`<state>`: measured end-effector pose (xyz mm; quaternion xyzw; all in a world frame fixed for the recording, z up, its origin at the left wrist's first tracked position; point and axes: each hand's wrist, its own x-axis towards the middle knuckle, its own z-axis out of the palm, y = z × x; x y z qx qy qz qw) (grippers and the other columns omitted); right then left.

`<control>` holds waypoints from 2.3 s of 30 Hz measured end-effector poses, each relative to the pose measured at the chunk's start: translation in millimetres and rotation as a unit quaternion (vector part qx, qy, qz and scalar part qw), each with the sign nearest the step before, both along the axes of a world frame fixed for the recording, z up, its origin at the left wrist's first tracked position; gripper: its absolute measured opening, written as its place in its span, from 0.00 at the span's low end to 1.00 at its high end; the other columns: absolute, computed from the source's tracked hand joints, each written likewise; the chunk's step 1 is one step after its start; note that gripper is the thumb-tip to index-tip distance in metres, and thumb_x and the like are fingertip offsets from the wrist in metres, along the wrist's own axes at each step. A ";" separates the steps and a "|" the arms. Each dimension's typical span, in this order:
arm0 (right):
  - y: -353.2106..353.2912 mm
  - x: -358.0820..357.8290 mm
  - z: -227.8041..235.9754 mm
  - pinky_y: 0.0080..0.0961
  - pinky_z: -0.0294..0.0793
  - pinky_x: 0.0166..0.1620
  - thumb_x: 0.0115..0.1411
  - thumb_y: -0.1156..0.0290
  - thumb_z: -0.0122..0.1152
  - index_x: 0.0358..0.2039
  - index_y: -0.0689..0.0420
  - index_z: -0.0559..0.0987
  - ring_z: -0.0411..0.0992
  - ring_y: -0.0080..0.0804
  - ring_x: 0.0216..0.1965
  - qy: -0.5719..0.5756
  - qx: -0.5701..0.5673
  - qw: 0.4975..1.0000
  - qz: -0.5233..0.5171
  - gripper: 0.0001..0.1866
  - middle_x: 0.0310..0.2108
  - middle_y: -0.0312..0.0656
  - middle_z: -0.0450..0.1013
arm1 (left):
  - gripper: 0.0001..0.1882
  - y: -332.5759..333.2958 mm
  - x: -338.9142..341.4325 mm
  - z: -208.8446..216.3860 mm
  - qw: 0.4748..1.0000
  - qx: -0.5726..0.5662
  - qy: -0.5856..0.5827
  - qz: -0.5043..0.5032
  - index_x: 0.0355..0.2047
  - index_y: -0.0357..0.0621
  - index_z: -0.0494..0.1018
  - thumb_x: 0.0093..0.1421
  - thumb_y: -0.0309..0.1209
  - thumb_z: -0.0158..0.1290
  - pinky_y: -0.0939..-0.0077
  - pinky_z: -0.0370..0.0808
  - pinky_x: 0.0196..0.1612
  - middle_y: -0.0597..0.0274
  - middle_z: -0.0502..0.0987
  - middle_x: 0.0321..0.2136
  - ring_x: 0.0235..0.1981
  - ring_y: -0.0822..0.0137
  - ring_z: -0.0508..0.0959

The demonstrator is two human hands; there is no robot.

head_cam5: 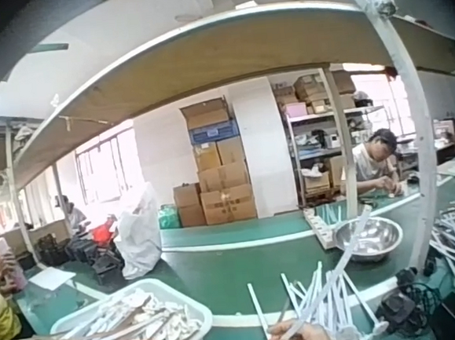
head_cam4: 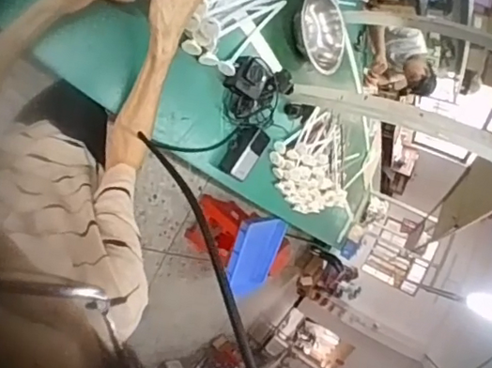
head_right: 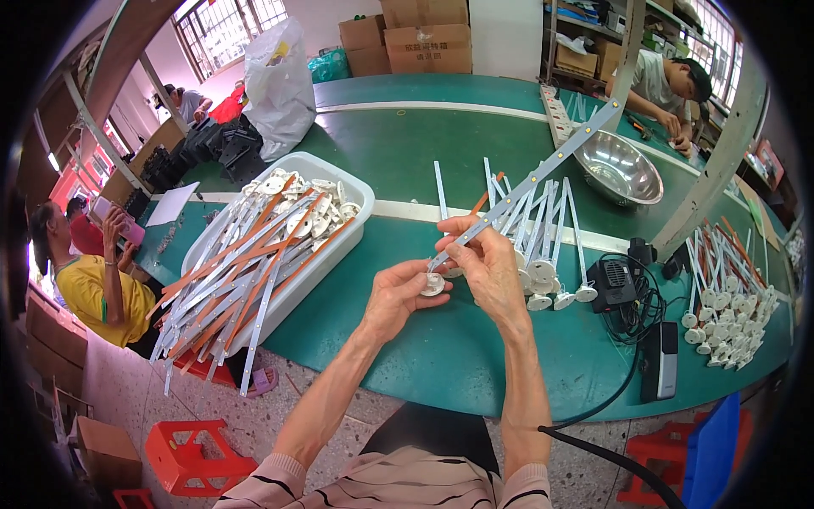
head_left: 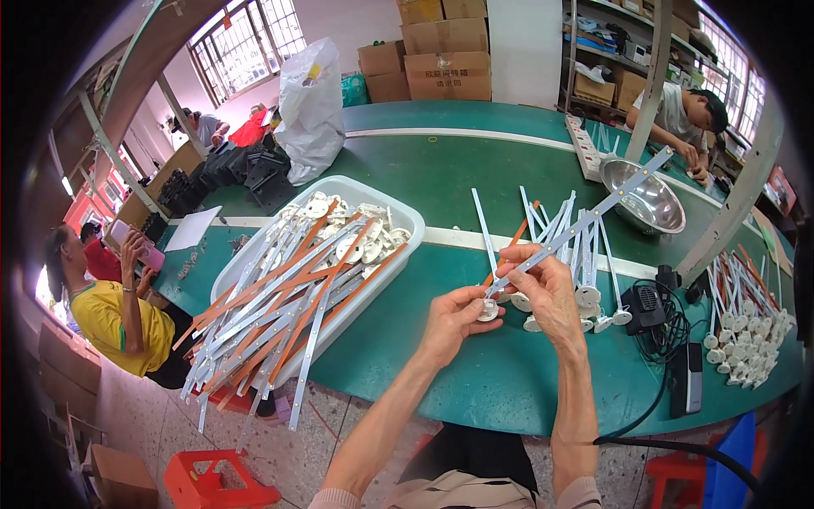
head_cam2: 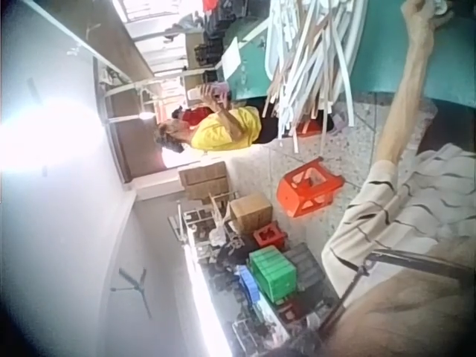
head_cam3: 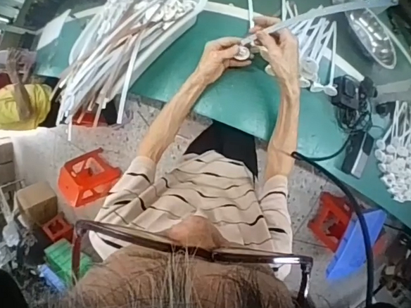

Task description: The person fits LED strips into plastic bases by hand, assembling them on a factory workbench.

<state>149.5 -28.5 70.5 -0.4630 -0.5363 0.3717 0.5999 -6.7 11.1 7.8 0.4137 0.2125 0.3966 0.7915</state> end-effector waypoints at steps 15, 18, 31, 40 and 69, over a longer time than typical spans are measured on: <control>5.1 -14.7 -14.2 0.19 0.76 0.32 0.54 0.79 0.56 0.40 0.66 0.74 0.74 0.24 0.27 -0.007 -0.017 0.999 -0.047 0.11 0.26 0.40 0.73 | 0.12 -1.1 0.5 -1.4 0.995 0.071 0.050 0.050 0.43 0.33 0.72 0.60 0.26 0.49 0.70 0.77 0.42 0.53 0.77 0.38 0.37 0.65 0.78; 5.9 -18.5 -12.9 0.18 0.76 0.32 0.54 0.80 0.56 0.40 0.66 0.74 0.74 0.23 0.28 0.040 -0.031 0.998 -0.039 0.12 0.26 0.40 0.74 | 0.11 -1.9 -3.0 0.5 0.997 0.052 0.036 0.033 0.42 0.31 0.72 0.61 0.25 0.48 0.74 0.78 0.40 0.55 0.76 0.36 0.37 0.67 0.78; 6.9 -23.1 -17.0 0.18 0.74 0.29 0.55 0.81 0.53 0.41 0.66 0.72 0.72 0.22 0.25 0.018 -0.042 0.998 -0.049 0.12 0.25 0.40 0.73 | 0.06 0.0 0.1 -6.4 0.996 0.053 0.040 0.056 0.35 0.35 0.70 0.57 0.23 0.53 0.70 0.79 0.42 0.56 0.75 0.35 0.38 0.64 0.78; 5.5 -15.4 -14.0 0.17 0.72 0.27 0.55 0.81 0.52 0.40 0.65 0.73 0.71 0.20 0.24 -0.039 -0.045 0.998 -0.031 0.11 0.24 0.39 0.73 | 0.14 -0.3 -2.1 -3.6 0.998 0.046 0.042 0.006 0.42 0.32 0.71 0.55 0.24 0.56 0.71 0.77 0.47 0.54 0.75 0.39 0.41 0.62 0.77; 8.3 -5.0 -22.9 0.21 0.70 0.27 0.51 0.80 0.53 0.29 0.64 0.75 0.70 0.23 0.22 -0.116 -0.055 0.992 0.005 0.05 0.21 0.40 0.72 | 0.20 -1.1 -0.9 -2.2 0.997 0.044 0.057 -0.014 0.49 0.30 0.65 0.54 0.18 0.51 0.72 0.77 0.47 0.50 0.74 0.42 0.41 0.63 0.77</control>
